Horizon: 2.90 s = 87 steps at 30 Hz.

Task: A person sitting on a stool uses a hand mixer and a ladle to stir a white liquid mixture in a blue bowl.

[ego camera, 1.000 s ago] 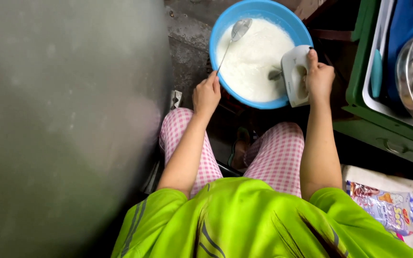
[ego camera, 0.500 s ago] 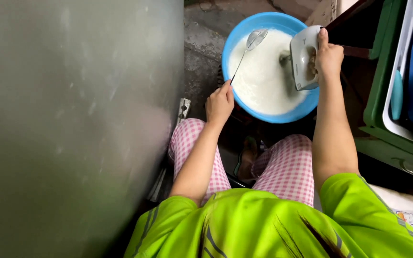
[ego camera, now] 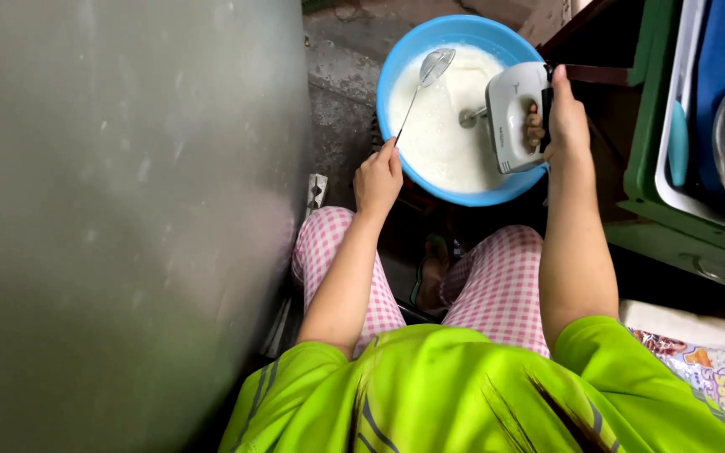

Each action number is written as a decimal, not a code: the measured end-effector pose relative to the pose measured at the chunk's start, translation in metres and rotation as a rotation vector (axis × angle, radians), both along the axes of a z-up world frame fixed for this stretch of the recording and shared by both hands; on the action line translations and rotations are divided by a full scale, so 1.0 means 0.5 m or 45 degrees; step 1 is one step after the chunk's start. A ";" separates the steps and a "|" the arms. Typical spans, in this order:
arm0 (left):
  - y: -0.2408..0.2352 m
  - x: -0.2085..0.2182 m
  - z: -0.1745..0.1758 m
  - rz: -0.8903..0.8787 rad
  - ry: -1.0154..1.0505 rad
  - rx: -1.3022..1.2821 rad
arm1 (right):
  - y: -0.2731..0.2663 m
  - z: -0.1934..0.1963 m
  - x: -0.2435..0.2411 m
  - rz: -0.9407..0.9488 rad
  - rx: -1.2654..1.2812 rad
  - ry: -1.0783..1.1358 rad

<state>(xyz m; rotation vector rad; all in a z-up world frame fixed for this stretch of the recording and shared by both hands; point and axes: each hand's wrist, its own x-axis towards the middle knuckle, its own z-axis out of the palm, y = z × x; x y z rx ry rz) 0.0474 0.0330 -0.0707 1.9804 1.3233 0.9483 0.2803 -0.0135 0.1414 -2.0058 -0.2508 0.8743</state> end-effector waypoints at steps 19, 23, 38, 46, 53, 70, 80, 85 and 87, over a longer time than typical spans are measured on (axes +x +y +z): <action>-0.003 -0.009 -0.008 -0.084 -0.017 -0.039 | -0.089 0.022 -0.049 -0.075 0.134 0.042; -0.002 -0.006 -0.020 -0.053 -0.046 0.057 | -0.120 0.016 -0.054 -0.090 0.152 -0.088; -0.035 -0.004 0.091 0.052 0.329 0.005 | -0.302 -0.180 -0.081 -0.255 0.699 -0.244; 0.081 0.132 0.061 -0.203 0.701 -0.346 | -0.342 -0.225 -0.097 -0.391 0.886 -0.157; 0.012 0.137 0.192 -0.137 0.322 -0.609 | -0.367 -0.258 -0.075 -0.497 0.945 -0.080; 0.027 0.139 -0.001 0.114 -0.060 -0.901 | -0.347 -0.342 -0.063 -0.378 0.925 -0.076; -0.105 0.097 0.240 0.069 0.309 -0.282 | -0.356 -0.361 -0.056 -0.295 0.959 -0.074; -0.071 0.111 0.093 0.121 0.880 0.339 | -0.358 -0.360 -0.058 -0.293 0.960 -0.099; -0.022 0.134 -0.011 0.006 0.859 0.046 | -0.358 -0.357 -0.062 -0.305 0.977 -0.107</action>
